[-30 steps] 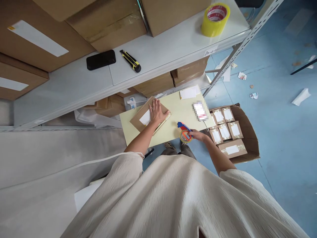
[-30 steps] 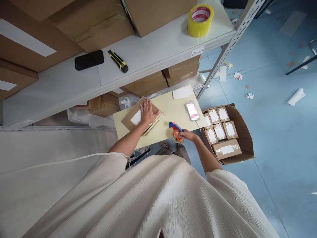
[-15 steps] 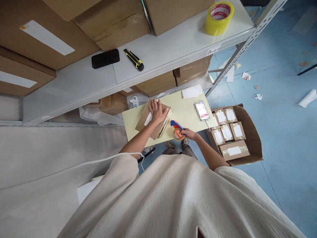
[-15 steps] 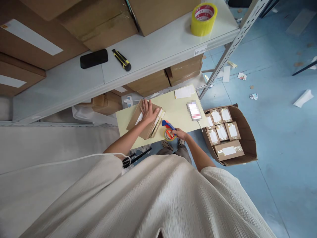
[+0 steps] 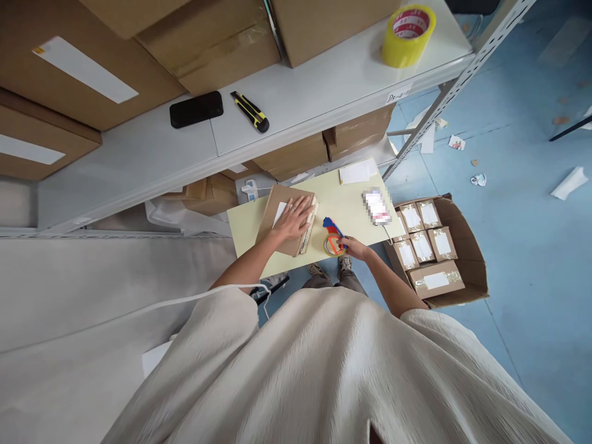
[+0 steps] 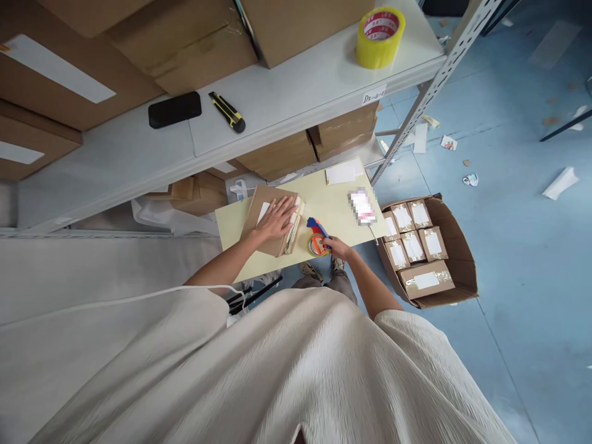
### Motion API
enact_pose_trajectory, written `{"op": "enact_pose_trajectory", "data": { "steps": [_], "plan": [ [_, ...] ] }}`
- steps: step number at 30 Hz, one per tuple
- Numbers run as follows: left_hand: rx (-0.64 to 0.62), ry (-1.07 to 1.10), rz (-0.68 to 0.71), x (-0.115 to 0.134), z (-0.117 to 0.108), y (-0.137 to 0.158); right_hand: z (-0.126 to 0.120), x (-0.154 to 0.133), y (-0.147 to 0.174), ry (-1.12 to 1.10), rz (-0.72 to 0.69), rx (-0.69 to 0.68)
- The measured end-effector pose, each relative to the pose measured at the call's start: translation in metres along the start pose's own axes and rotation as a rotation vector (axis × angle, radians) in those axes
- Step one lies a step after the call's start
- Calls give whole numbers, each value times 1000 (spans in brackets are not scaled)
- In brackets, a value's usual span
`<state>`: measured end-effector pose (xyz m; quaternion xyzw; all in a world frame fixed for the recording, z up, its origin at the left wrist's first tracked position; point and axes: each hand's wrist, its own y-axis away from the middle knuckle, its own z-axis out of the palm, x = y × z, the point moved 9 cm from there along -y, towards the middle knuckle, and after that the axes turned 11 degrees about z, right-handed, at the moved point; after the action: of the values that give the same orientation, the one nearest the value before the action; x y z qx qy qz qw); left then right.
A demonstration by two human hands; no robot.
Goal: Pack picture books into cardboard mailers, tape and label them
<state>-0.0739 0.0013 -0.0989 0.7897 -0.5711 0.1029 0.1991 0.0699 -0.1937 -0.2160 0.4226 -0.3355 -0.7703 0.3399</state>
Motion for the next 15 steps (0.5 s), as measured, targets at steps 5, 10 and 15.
{"op": "enact_pose_trajectory", "data": {
  "steps": [5,10,15],
  "plan": [
    [134,8,-134,-16,-7,-12,-14,-27,-15,-53,13,66],
    [172,-3,-173,-22,-6,-14,-7,-40,-21,-22,28,22],
    [176,-33,-194,-24,-4,-16,-14,-39,-19,19,15,69]
  ]
}}
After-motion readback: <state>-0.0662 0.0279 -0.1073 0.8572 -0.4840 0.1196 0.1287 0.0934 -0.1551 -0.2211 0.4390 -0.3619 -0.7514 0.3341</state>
